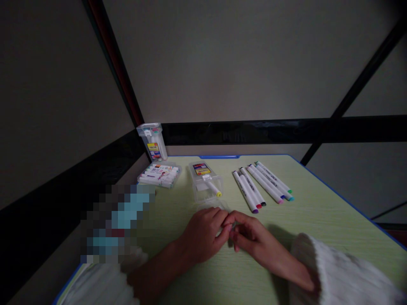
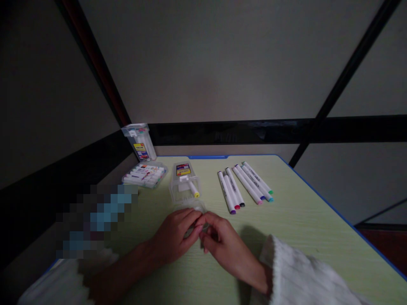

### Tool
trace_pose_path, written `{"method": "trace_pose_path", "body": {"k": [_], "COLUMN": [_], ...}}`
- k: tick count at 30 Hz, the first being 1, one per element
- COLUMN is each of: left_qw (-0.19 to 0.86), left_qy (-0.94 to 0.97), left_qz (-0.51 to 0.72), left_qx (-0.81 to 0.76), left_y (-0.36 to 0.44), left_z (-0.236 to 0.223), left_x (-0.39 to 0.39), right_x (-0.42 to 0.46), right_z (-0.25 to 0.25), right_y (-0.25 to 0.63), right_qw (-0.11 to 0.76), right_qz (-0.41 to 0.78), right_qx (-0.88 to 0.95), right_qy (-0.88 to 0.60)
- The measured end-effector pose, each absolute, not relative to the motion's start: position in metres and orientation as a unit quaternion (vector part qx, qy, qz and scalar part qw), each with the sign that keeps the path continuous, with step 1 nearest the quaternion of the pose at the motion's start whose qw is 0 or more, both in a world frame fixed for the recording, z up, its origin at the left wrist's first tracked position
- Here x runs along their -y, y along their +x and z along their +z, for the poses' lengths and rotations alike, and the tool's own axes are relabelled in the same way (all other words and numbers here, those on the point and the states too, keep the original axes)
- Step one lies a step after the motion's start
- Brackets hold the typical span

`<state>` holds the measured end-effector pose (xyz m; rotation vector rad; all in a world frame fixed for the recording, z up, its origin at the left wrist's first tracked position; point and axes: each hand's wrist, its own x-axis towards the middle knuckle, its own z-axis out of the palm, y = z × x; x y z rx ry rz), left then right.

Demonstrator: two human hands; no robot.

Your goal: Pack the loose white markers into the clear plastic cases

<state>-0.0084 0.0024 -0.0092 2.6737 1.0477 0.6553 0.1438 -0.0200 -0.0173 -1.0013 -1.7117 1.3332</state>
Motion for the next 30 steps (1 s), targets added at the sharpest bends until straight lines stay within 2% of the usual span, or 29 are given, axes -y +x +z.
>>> {"method": "trace_pose_path", "body": {"k": [30], "left_qw": [0.096], "left_qy": [0.905], "left_qz": [0.217], "left_qx": [-0.353], "left_y": [-0.0086], "left_z": [-0.0124], "left_x": [-0.0027], "right_x": [0.0221], "right_z": [-0.0158], "right_y": [0.1438], "right_qw": [0.363], "right_qz": [0.503], "right_qx": [0.674], "right_qy": [-0.400]}}
